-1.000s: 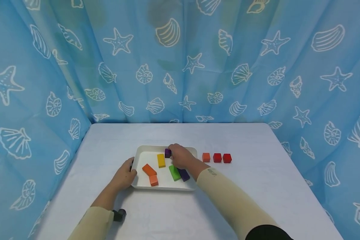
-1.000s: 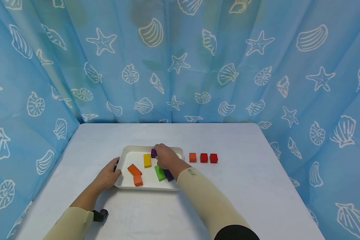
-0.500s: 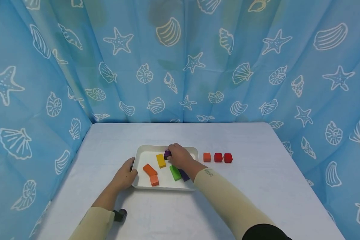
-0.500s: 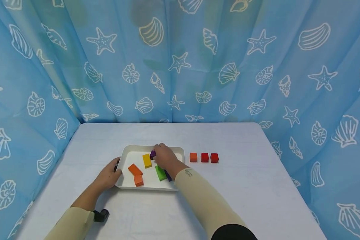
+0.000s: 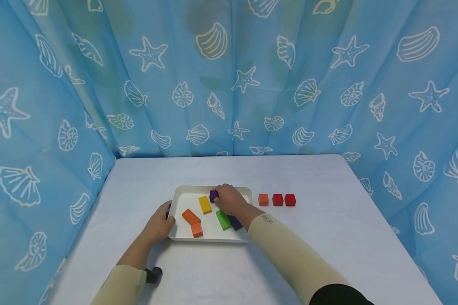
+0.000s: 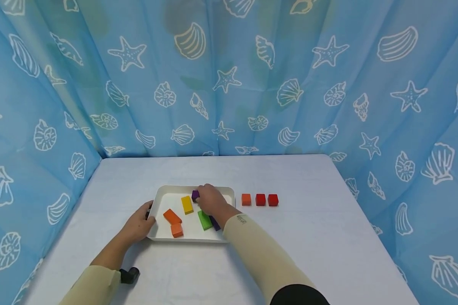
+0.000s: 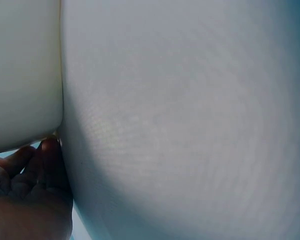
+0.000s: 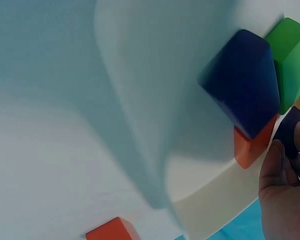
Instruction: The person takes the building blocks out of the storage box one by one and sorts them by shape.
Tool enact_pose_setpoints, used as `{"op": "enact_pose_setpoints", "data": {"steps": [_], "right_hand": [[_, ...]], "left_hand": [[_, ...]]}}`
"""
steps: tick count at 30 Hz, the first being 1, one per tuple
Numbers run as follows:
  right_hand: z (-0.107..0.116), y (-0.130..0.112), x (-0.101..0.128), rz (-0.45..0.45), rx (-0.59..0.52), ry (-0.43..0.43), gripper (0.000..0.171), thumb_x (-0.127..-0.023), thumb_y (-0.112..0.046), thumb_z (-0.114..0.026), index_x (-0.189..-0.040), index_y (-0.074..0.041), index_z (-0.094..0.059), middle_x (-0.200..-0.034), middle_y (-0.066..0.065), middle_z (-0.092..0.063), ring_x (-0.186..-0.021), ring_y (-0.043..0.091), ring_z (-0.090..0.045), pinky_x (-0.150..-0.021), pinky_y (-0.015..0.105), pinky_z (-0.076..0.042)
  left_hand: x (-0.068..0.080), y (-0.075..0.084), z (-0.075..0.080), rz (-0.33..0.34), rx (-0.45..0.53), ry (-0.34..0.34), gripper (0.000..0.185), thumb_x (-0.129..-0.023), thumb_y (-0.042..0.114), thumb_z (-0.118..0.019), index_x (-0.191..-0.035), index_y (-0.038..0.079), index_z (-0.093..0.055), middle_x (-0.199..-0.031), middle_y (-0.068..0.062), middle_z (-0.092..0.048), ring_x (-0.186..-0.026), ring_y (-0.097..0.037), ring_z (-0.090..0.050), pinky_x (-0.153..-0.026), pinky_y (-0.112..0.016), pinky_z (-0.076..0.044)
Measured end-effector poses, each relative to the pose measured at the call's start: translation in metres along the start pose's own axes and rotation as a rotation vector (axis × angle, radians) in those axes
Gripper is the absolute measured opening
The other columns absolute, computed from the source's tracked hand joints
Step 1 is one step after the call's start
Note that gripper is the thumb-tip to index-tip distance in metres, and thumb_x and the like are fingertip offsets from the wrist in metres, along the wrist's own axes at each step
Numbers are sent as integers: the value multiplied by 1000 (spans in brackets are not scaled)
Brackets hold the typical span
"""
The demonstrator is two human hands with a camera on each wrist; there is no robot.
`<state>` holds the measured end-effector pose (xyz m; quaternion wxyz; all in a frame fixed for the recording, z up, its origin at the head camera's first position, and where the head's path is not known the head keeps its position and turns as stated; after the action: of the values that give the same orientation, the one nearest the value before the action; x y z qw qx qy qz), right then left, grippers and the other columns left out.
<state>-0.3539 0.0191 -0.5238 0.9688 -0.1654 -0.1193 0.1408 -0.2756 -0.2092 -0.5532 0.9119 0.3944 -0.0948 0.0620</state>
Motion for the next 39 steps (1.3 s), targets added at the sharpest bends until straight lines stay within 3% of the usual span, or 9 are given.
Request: {"op": "enact_pose_setpoints", "data": {"steps": [15,24,39], "right_hand": [[38,19,6,-19,-66,21,48,-108,-20,-66,-153,-5,-57,-136,13,-63,-118,25,-60,-111,42,-52],[60,63,12,-68,-93,96,48,-106,-14,-67,-152,-2,-56,-139,17,-62,-121,31,-60,-111,45,-52],[80,146,40,-219,-167,92,48,-107,-13,-65,-151,1,-52,-141,22,-58,-125,38,-56,-108,54,-53]], "left_hand": [[-1,1,7,4,-18,-8,67,-104,10,-47,-165,-7,-25,-166,-32,-31,-153,-50,-30,-123,-64,-26],[-3,-1,5,17,-24,-10,68,-103,10,-47,-165,-7,-25,-166,-32,-31,-153,-50,-30,-123,-64,-26],[0,0,4,31,-11,-19,68,-104,11,-47,-165,-6,-23,-167,-32,-30,-153,-50,-29,-123,-64,-26]]}}
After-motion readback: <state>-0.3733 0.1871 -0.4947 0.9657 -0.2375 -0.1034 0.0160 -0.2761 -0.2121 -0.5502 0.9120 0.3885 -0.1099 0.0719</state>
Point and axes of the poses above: each hand's wrist, its own x-axis away from the middle knuckle, its own z-axis out of the back of the hand, y = z × x, the point moved 5 cm from there along -x, towards the middle knuckle
